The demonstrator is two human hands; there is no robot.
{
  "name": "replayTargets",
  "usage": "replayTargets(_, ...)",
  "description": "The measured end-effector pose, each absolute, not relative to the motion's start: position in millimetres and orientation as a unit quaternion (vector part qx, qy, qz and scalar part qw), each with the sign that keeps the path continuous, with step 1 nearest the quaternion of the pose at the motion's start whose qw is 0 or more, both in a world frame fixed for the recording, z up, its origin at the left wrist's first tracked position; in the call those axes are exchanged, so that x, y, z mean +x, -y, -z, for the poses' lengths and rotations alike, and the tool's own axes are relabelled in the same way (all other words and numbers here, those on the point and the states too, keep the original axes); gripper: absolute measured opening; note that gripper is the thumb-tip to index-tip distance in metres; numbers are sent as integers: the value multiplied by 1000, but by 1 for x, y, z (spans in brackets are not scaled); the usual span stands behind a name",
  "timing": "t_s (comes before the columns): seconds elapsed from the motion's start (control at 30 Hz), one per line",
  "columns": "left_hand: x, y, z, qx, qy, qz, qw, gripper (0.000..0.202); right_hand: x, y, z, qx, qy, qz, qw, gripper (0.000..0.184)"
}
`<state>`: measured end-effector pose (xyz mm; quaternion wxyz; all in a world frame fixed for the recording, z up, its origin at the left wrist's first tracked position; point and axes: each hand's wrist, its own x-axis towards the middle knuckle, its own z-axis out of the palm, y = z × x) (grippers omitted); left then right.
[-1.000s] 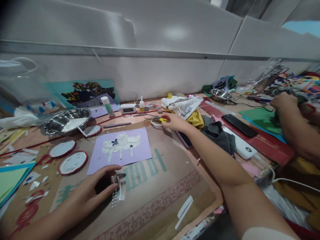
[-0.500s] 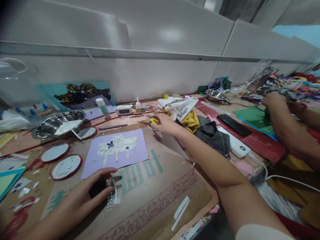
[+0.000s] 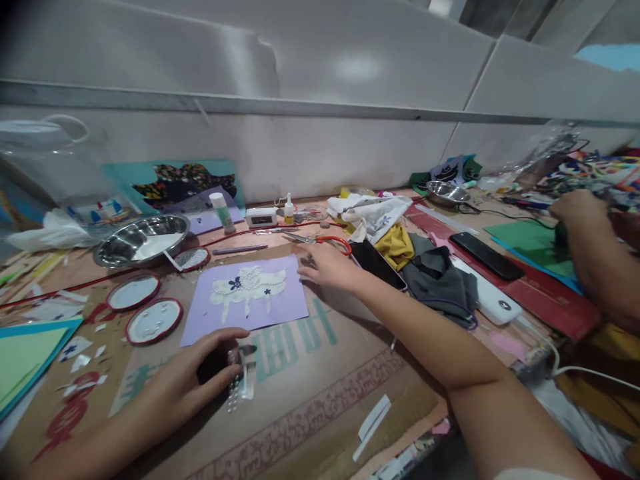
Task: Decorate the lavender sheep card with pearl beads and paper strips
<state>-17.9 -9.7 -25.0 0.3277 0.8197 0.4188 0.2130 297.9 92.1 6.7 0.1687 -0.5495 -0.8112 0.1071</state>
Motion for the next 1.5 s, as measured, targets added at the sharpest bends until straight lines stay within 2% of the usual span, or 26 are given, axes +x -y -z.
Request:
replayTargets(0.13,-17,10,24,816,-421,-200,341,36,272,-90,5,-562,788,-153,202,56)
replayTargets(0.4,-14,11,16,810,-421,-193,361,37,281,-98,8,-567,795,-130,172,44)
replayTargets(0.7,-13,13,9,813,-404,-199,369,37,325,-122,-4,-562,808,-106,142,38)
replayTargets(0.97,-13,16,9,812,-396,-201,378,38,314,-117,-4,-568,800,-124,149,37)
replayTargets(1.13,-12,13,7,803,-404,-204,388,37,309,-112,-13,-546,817,-44,179,38)
replayTargets(1.37,-12,14,10,804,-381,-221,400,37,267,-124,-44,-553,826,-46,103,24)
replayTargets(1.5,-16,15,3,765,-396,-265,433,36,228,-132,-58,-555,827,-70,61,28)
